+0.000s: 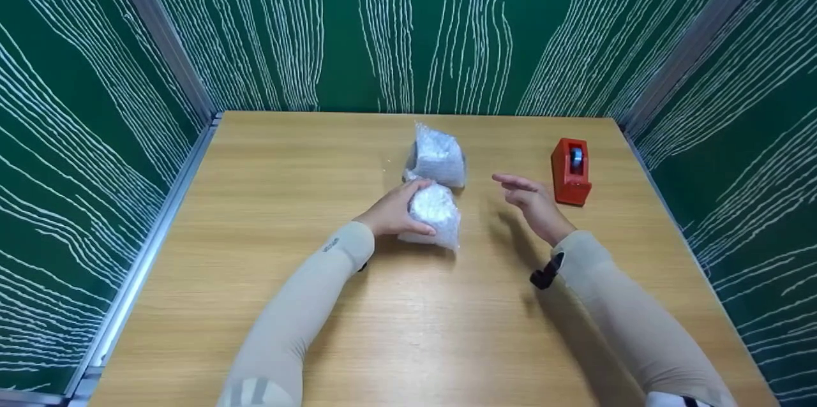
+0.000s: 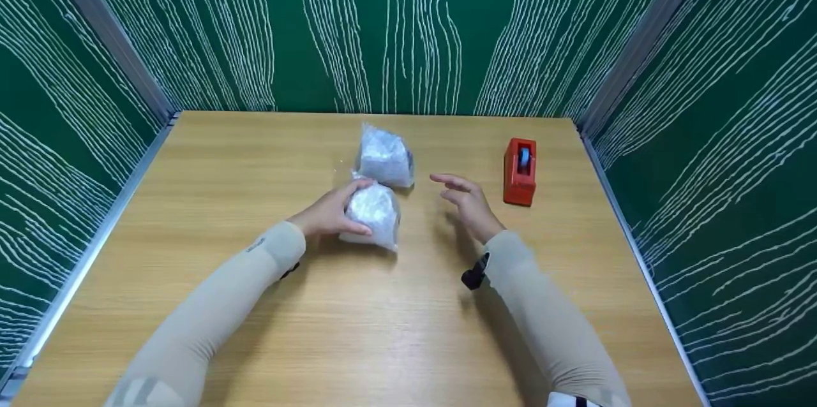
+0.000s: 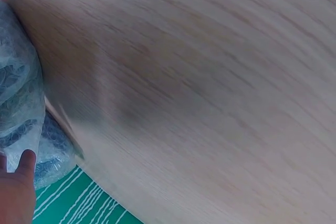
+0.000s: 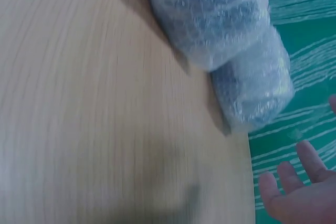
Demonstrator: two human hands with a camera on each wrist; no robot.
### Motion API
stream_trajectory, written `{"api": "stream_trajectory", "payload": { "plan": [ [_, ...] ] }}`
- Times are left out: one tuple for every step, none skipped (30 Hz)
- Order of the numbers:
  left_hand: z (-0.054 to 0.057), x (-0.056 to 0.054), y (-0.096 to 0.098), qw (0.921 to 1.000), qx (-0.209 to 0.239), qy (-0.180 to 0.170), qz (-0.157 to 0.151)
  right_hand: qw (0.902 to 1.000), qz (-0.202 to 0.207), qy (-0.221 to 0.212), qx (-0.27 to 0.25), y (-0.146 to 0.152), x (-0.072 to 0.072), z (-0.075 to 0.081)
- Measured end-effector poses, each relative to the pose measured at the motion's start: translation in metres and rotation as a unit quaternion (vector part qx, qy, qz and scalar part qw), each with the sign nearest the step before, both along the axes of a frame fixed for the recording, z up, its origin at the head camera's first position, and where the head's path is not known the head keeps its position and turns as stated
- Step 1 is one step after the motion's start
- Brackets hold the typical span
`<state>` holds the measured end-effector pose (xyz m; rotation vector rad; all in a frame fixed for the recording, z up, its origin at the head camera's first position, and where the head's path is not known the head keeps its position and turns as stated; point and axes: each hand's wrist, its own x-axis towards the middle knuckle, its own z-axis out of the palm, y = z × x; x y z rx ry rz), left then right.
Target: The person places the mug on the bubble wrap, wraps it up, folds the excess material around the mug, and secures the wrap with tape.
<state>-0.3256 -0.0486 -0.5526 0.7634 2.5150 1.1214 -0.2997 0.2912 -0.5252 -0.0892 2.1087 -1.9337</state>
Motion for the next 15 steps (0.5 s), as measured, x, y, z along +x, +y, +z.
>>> {"api": "stream_trajectory", "payload": {
  "plan": [
    [0.0,0.0,0.0,1.0,0.001,0.0,0.0,1.0,0.003,0.0,-0.005,-0.003,0.0,0.0],
    [0.0,0.0,-0.001,1.0,0.003,0.0,0.0,0.9999,0.004,0.002,-0.011,-0.007,0.0,0.0],
    [0.001,0.001,-0.001,1.0,0.003,0.0,0.0,0.9998,0.008,0.005,-0.016,-0.01,0.0,0.0],
    [0.001,0.001,-0.001,1.0,0.003,0.001,0.0,0.9997,0.011,0.007,-0.021,-0.013,0.0,0.0],
    [0.001,0.001,-0.001,1.0,0.003,0.002,0.001,0.9995,0.016,0.01,-0.025,-0.017,0.0,0.001],
    [0.002,0.002,-0.001,1.0,0.004,0.002,0.001,0.9993,0.018,0.012,-0.031,-0.02,0.0,0.001],
    [0.002,0.002,-0.001,1.0,0.005,0.003,0.001,0.9991,0.024,0.015,-0.032,-0.023,0.0,0.002],
    [0.003,0.002,-0.001,1.0,0.005,0.004,0.001,0.9989,0.026,0.017,-0.036,-0.026,0.001,0.002],
    [0.003,0.002,-0.001,1.0,0.005,0.004,0.002,0.9987,0.03,0.018,-0.038,-0.03,0.001,0.003],
    [0.003,0.002,-0.001,1.0,0.007,0.004,0.003,0.9985,0.031,0.018,-0.041,-0.033,0.001,0.003],
    [0.003,0.002,-0.001,1.0,0.009,0.002,0.004,0.9981,0.038,0.02,-0.043,-0.036,0.001,0.003],
    [0.003,0.002,-0.001,0.9999,0.011,0.001,0.004,0.9978,0.041,0.02,-0.047,-0.039,0.002,0.003],
    [0.003,0.002,-0.001,0.9999,0.011,0.0,0.005,0.9975,0.045,0.021,-0.051,-0.042,0.002,0.003],
    [0.003,0.002,-0.001,0.9999,0.012,-0.002,0.006,0.9969,0.048,0.021,-0.058,-0.046,0.002,0.002],
    [0.003,0.002,-0.001,0.9999,0.012,-0.004,0.007,0.9964,0.053,0.022,-0.062,-0.049,0.002,0.001]
  ]
}}
